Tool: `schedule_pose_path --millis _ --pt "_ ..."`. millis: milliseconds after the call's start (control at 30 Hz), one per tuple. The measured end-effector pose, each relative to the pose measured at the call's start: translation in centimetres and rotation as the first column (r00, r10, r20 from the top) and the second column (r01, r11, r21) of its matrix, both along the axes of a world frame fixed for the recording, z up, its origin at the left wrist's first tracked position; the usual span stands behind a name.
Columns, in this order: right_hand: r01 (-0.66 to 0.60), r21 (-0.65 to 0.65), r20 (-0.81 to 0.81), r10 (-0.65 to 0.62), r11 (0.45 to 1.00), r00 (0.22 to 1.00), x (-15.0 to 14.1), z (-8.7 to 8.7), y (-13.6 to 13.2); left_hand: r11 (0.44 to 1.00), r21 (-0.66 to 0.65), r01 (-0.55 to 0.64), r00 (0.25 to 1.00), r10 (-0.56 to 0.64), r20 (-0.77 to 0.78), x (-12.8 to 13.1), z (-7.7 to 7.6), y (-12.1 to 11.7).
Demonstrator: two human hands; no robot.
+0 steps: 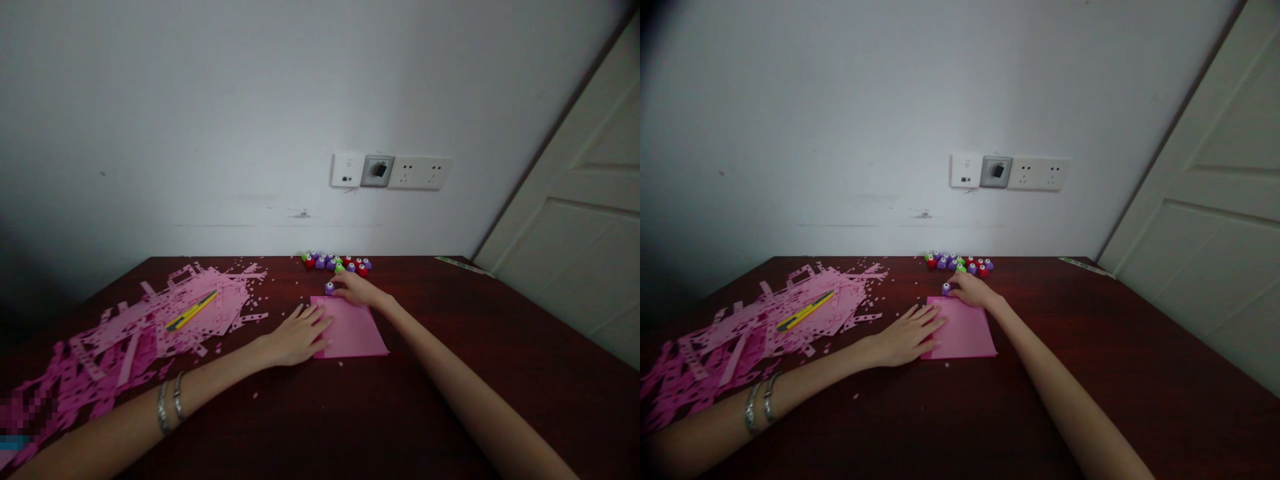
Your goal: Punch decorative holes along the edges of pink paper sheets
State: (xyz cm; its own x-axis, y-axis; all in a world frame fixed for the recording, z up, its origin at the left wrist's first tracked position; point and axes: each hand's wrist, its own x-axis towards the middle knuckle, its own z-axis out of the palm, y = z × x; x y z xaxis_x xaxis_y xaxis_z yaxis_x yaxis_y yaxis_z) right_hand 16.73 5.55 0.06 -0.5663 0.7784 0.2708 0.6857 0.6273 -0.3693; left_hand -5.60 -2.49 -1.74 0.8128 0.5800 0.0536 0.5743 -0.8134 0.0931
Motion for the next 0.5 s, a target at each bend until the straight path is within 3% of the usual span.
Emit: schedule_pose_path --millis 133,267,500 --pt "0.032 0.034 -0.005 -0.032 0.999 0.999 2.5 1.2 -0.9 0.999 -0.034 0.007 1.000 -0.007 -0.015 -0.6 0.1 0.1" --pt "0.128 0.029 -0.050 -0.126 0.991 0.991 7.6 1.7 -2.7 0.997 -0.075 -0.005 0.999 0.002 -0.041 -0.9 0.4 0.1" --pt "0.311 -0.084 -0.004 -0.312 0.947 0.950 16.9 0.0 -6.6 0.997 -0.072 -0.040 0.999 0.038 -0.033 -0.8 0.7 -0.3"
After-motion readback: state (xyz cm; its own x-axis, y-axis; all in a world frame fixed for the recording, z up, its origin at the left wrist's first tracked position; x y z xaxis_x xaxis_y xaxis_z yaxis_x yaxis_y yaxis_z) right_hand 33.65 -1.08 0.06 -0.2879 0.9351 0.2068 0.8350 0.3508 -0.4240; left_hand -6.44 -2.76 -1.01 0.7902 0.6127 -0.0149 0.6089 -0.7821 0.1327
